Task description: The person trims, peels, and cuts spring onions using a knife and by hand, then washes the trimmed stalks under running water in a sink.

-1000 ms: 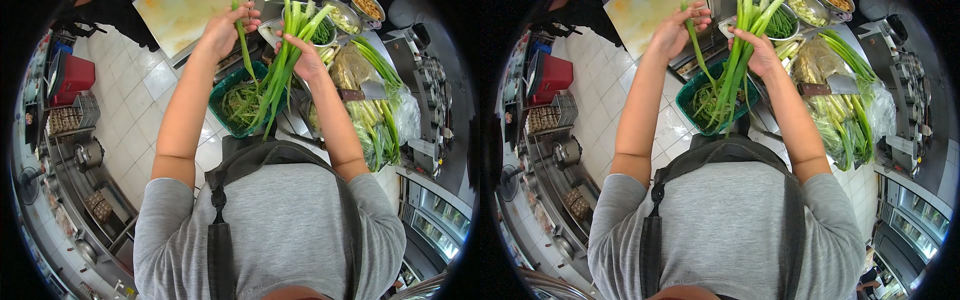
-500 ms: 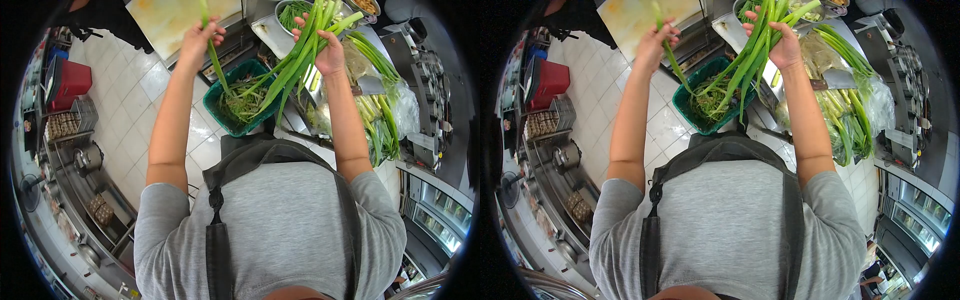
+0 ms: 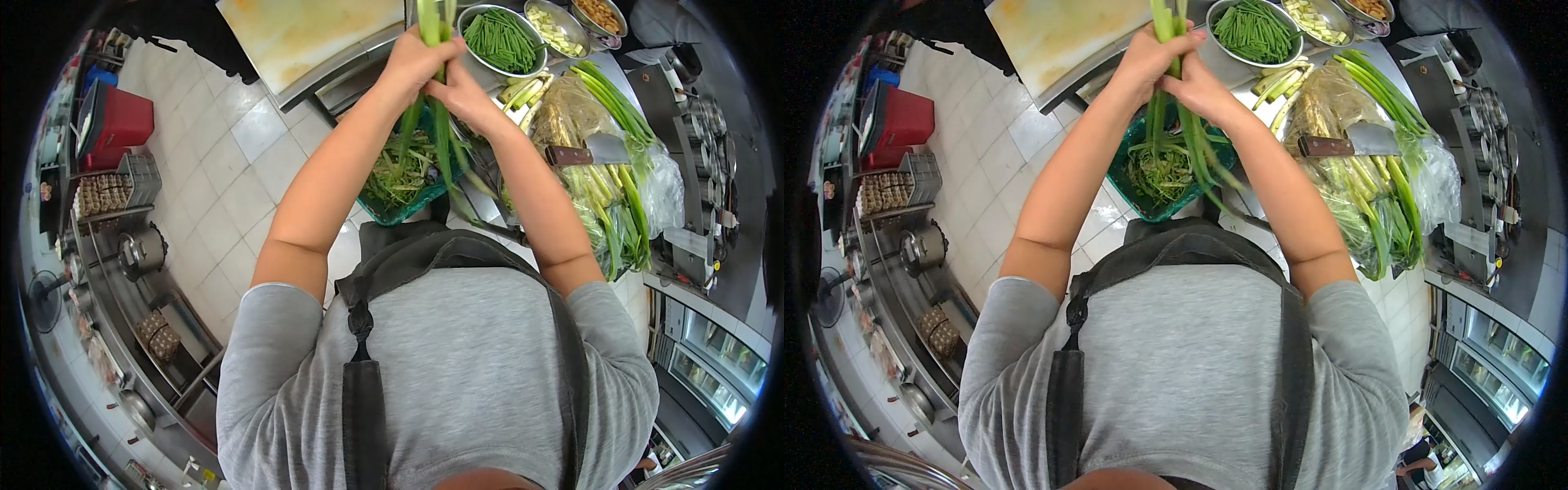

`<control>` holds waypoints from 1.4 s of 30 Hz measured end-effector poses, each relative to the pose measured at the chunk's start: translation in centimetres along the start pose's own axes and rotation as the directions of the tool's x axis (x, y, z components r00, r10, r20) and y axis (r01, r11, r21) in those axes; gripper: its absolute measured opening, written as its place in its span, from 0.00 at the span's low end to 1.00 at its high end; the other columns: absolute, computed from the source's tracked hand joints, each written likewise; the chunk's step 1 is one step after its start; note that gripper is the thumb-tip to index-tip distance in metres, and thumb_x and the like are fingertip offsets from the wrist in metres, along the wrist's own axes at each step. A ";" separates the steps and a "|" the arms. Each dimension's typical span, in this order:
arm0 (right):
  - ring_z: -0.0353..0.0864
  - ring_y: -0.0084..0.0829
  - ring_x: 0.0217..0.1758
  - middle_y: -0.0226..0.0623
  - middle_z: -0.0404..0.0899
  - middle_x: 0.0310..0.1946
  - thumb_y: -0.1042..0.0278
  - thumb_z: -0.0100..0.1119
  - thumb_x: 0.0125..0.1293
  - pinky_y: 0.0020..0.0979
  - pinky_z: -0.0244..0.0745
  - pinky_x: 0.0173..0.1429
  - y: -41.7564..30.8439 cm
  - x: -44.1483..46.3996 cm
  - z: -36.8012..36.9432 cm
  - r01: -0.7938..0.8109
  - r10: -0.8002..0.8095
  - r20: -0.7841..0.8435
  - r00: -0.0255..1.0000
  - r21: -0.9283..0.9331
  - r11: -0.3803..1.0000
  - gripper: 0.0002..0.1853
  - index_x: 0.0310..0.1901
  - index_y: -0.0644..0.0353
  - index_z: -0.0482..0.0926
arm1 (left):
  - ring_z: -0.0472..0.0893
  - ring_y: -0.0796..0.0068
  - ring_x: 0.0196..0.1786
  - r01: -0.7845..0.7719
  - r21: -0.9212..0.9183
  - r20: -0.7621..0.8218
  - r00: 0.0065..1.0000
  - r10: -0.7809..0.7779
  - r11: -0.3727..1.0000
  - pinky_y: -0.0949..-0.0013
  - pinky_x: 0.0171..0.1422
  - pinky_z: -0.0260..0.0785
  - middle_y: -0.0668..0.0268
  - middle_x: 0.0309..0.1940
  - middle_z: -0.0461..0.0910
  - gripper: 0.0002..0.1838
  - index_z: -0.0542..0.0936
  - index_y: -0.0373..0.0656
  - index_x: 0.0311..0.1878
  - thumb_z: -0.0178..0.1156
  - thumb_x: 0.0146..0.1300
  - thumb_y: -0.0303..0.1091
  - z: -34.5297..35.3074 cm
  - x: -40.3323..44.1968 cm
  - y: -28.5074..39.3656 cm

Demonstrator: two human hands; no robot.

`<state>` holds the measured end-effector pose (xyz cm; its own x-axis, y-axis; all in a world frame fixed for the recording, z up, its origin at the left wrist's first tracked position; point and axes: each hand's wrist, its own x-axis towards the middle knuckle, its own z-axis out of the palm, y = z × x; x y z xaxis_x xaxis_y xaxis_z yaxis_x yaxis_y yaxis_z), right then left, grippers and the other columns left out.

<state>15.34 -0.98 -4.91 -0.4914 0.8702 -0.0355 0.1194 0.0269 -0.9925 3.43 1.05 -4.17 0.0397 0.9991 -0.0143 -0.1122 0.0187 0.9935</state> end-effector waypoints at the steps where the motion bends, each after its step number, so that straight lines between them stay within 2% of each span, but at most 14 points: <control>1: 0.68 0.32 0.65 0.42 0.69 0.61 0.69 0.59 0.66 0.32 0.68 0.64 0.2 0.0 0.1 0.035 -0.036 0.008 0.999 0.078 0.996 0.32 0.68 0.67 0.57 | 0.80 0.72 0.44 0.056 -0.042 0.018 0.998 -0.055 0.998 0.67 0.46 0.75 0.61 0.43 0.81 0.22 0.78 0.37 0.50 0.67 0.61 0.43 -0.7 0.4 -0.2; 2: 0.66 0.32 0.66 0.42 0.68 0.61 0.69 0.59 0.66 0.32 0.67 0.66 0.4 0.0 0.0 0.067 -0.069 0.013 0.998 0.157 0.985 0.33 0.69 0.67 0.56 | 0.80 0.72 0.44 0.056 -0.040 0.022 0.998 -0.055 0.998 0.67 0.46 0.75 0.61 0.43 0.81 0.22 0.78 0.37 0.50 0.67 0.61 0.43 -1.4 0.7 -0.5; 5: 0.73 0.29 0.60 0.40 0.73 0.56 0.71 0.57 0.68 0.31 0.69 0.64 1.2 -0.3 -1.3 -0.032 0.014 0.068 0.998 0.286 0.958 0.27 0.65 0.67 0.63 | 0.82 0.63 0.52 0.175 -0.377 0.157 0.980 -0.123 0.909 0.60 0.56 0.77 0.54 0.50 0.81 0.19 0.75 0.37 0.52 0.62 0.66 0.40 -3.3 0.4 -0.5; 8: 0.77 0.26 0.52 0.38 0.78 0.48 0.72 0.56 0.69 0.29 0.72 0.59 0.6 -0.4 -1.4 -0.079 0.066 0.048 0.997 0.388 0.918 0.18 0.58 0.67 0.71 | 0.82 0.62 0.52 0.186 -0.426 0.190 0.975 -0.113 0.886 0.60 0.56 0.77 0.54 0.50 0.81 0.20 0.74 0.37 0.53 0.62 0.66 0.41 -4.0 0.6 -0.8; 14: 0.82 0.28 0.46 0.40 0.81 0.42 0.73 0.57 0.68 0.27 0.77 0.52 2.3 0.2 -2.9 -0.034 0.059 -0.142 0.988 0.171 0.985 0.11 0.49 0.68 0.75 | 0.79 0.59 0.57 0.179 -0.466 0.186 0.977 -0.101 0.866 0.57 0.62 0.74 0.54 0.52 0.80 0.18 0.73 0.37 0.55 0.60 0.68 0.38 -4.9 -0.2 -0.1; 21: 0.84 0.33 0.45 0.45 0.81 0.42 0.72 0.53 0.71 0.31 0.81 0.51 1.6 -0.5 -3.6 -0.042 0.104 -0.125 0.987 0.423 0.905 0.12 0.51 0.71 0.72 | 0.79 0.53 0.55 0.113 -0.514 0.079 0.993 -0.084 0.850 0.52 0.65 0.73 0.52 0.51 0.79 0.18 0.71 0.36 0.55 0.60 0.68 0.34 -7.2 -0.8 0.4; 24: 0.82 0.27 0.40 0.41 0.81 0.42 0.70 0.56 0.70 0.27 0.78 0.46 1.4 -0.6 -3.3 -0.027 0.082 -0.128 0.988 0.380 0.925 0.12 0.50 0.68 0.73 | 0.79 0.54 0.56 0.116 -0.542 0.086 0.993 -0.082 0.832 0.52 0.65 0.73 0.54 0.52 0.79 0.15 0.72 0.37 0.53 0.59 0.68 0.35 -8.1 -1.1 0.6; 27: 0.70 0.15 0.32 0.27 0.80 0.38 0.66 0.63 0.65 0.20 0.63 0.36 1.5 -0.6 -2.0 -0.007 0.014 -0.040 0.999 0.160 0.987 0.13 0.48 0.61 0.75 | 0.77 0.56 0.59 0.129 -0.661 0.144 0.989 -0.044 0.739 0.54 0.66 0.72 0.55 0.56 0.76 0.12 0.74 0.39 0.51 0.59 0.68 0.35 -8.4 -1.2 0.8; 34: 0.70 0.18 0.29 0.26 0.79 0.32 0.66 0.67 0.61 0.22 0.67 0.37 1.2 0.5 -1.0 0.002 0.001 -0.020 1.000 0.161 0.987 0.11 0.42 0.60 0.79 | 0.79 0.59 0.55 0.050 -0.474 0.092 0.996 -0.008 0.879 0.56 0.61 0.75 0.56 0.47 0.80 0.11 0.75 0.39 0.48 0.61 0.67 0.33 -6.0 -2.8 0.6; 36: 0.71 0.19 0.31 0.28 0.81 0.36 0.64 0.61 0.66 0.22 0.68 0.39 0.4 0.5 -1.1 -0.065 0.066 -0.005 0.998 0.110 0.992 0.11 0.44 0.61 0.80 | 0.82 0.61 0.48 0.060 -0.396 0.080 0.996 -0.030 0.916 0.58 0.54 0.78 0.57 0.42 0.80 0.11 0.75 0.39 0.46 0.62 0.65 0.32 -6.0 -3.4 0.6; 37: 0.71 0.18 0.32 0.28 0.81 0.38 0.63 0.57 0.69 0.22 0.68 0.40 -0.6 0.2 -1.0 -0.075 0.074 0.012 0.997 0.215 0.974 0.11 0.45 0.62 0.80 | 0.83 0.64 0.40 0.050 -0.439 0.052 0.998 -0.030 0.897 0.62 0.46 0.79 0.58 0.38 0.82 0.12 0.75 0.38 0.47 0.63 0.64 0.31 -5.8 -3.5 1.2; 38: 0.71 0.18 0.34 0.28 0.81 0.41 0.62 0.53 0.72 0.23 0.68 0.41 -1.1 0.0 -0.9 -0.085 0.080 0.029 0.996 0.316 0.945 0.13 0.47 0.62 0.80 | 0.83 0.64 0.40 0.052 -0.440 0.056 0.998 -0.030 0.897 0.62 0.46 0.79 0.58 0.38 0.82 0.12 0.75 0.38 0.47 0.63 0.64 0.31 -6.2 -3.3 1.2; 39: 0.69 0.20 0.40 0.31 0.79 0.46 0.60 0.48 0.75 0.25 0.68 0.48 -1.3 0.1 -1.3 -0.069 0.050 0.083 0.995 0.244 0.967 0.17 0.53 0.63 0.79 | 0.83 0.64 0.38 0.000 -0.400 0.013 1.000 0.006 0.916 0.62 0.46 0.79 0.59 0.36 0.81 0.11 0.75 0.38 0.46 0.63 0.64 0.31 -6.7 -3.1 1.6; 42: 0.70 0.20 0.39 0.31 0.80 0.45 0.62 0.48 0.74 0.25 0.68 0.47 -1.8 -0.4 -1.4 -0.049 0.048 0.012 0.999 0.107 0.993 0.16 0.54 0.62 0.79 | 0.82 0.63 0.40 -0.024 -0.313 -0.052 0.999 0.008 0.950 0.58 0.55 0.77 0.61 0.35 0.79 0.09 0.74 0.38 0.45 0.60 0.66 0.30 -8.1 -2.9 2.2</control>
<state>16.52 -0.71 -2.96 -0.4956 0.8644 -0.0846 0.0507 -0.0685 -0.9964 -4.98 -1.49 -2.83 -0.0128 0.9998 -0.0118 -0.4179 0.0053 0.9085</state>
